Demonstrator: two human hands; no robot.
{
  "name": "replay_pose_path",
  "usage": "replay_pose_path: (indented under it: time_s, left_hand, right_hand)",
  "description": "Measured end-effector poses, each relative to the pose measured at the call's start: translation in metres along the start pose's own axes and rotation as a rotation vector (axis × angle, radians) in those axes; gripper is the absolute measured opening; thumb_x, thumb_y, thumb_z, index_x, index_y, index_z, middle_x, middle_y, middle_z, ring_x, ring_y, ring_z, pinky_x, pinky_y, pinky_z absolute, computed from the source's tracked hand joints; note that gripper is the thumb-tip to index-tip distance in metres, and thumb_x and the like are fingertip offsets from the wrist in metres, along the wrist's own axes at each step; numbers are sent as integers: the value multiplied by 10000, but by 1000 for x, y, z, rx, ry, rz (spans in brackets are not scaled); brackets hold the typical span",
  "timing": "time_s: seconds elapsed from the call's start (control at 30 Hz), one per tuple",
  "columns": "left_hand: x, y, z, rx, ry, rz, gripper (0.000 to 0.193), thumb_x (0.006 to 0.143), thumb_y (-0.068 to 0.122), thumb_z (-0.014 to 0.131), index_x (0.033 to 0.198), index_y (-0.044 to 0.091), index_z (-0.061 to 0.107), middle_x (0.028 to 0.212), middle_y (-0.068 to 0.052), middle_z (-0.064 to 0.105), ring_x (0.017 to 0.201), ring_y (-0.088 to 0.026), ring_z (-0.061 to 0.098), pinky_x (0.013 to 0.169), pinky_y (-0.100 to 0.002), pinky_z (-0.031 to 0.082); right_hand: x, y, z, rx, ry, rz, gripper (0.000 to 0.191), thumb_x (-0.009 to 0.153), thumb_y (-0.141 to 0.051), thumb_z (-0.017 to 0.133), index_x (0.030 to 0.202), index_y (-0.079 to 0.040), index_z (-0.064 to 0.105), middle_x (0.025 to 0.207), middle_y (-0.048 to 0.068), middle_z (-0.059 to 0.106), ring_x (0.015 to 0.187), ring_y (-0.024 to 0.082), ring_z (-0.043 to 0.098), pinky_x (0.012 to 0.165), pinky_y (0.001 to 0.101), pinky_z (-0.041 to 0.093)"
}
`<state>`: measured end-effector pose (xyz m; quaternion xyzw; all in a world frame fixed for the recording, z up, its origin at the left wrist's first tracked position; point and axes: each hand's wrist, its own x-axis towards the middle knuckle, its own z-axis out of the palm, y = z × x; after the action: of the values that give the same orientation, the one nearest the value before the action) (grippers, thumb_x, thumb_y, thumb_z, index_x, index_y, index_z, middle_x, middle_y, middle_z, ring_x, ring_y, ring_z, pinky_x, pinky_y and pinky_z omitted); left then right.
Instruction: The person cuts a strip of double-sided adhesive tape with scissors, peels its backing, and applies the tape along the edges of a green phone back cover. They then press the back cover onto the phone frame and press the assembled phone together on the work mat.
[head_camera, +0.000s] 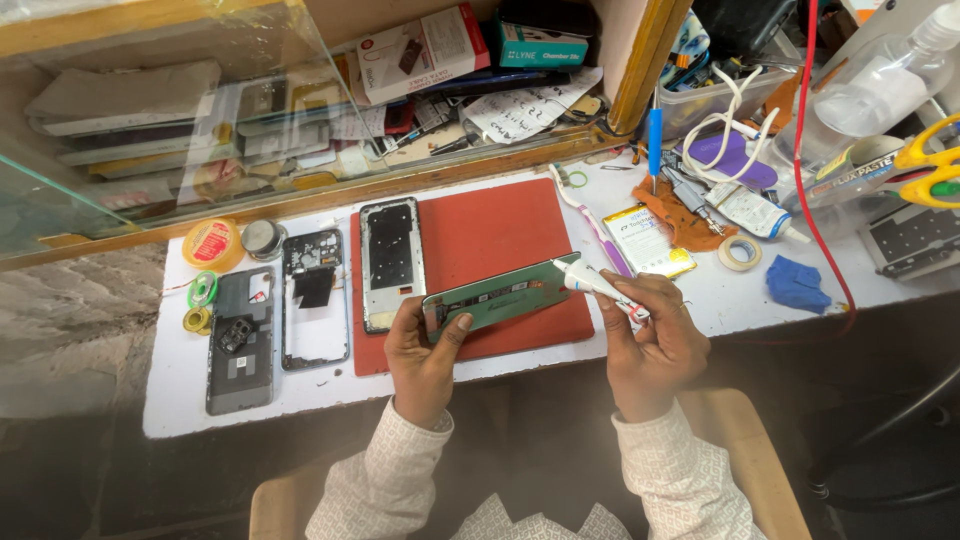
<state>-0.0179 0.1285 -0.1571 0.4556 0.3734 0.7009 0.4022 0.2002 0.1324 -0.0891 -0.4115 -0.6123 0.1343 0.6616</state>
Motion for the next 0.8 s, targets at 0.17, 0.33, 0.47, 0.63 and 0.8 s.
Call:
replay_pose_path:
  time_s: [0.17, 0.33, 0.47, 0.63, 0.8]
  left_hand:
    - [1, 3, 4, -40, -3, -12, 238, 950, -18, 737, 1164, 6, 637, 1052, -22, 692, 989, -95, 622, 943, -258, 523]
    - [2, 5, 8, -43, 5, -29, 261, 943, -21, 733, 1182, 9, 634, 1038, -22, 699, 976, -93, 631, 925, -254, 526]
    - [2, 5, 9, -68, 2, -38, 255, 958, -24, 737, 1188, 4, 632, 1042, -27, 696, 972, -90, 623, 914, -252, 524]
    - [3, 6, 11, -40, -2, -33, 254, 952, -14, 729, 1184, 9, 625, 1050, -36, 709, 983, -95, 643, 922, -260, 542]
    - [3, 6, 14, -72, 45, -83, 324, 907, -3, 716, 1211, 28, 609, 1073, -30, 711, 1003, -97, 659, 920, -266, 548]
  right_hand:
    - [3, 10, -8, 31, 36, 53, 228, 976, 52, 745, 1185, 15, 663, 1158, 137, 730, 1108, 162, 663, 955, 280, 552]
    - [4, 15, -14, -3, 61, 89, 234, 969, 39, 757, 1189, 35, 678, 1151, 141, 713, 1058, 147, 639, 903, 268, 539]
    - [7, 16, -16, 36, 70, 80, 238, 980, 40, 745, 1204, 47, 667, 1168, 143, 699, 1073, 144, 643, 955, 285, 552]
    - [7, 21, -20, 59, 72, 106, 209, 990, 42, 726, 1189, 61, 664, 1151, 147, 717, 1065, 161, 679, 960, 301, 571]
    - [0, 31, -23, 126, 112, 173, 225, 978, 62, 722, 1189, 78, 649, 1154, 152, 721, 1066, 167, 688, 981, 306, 570]
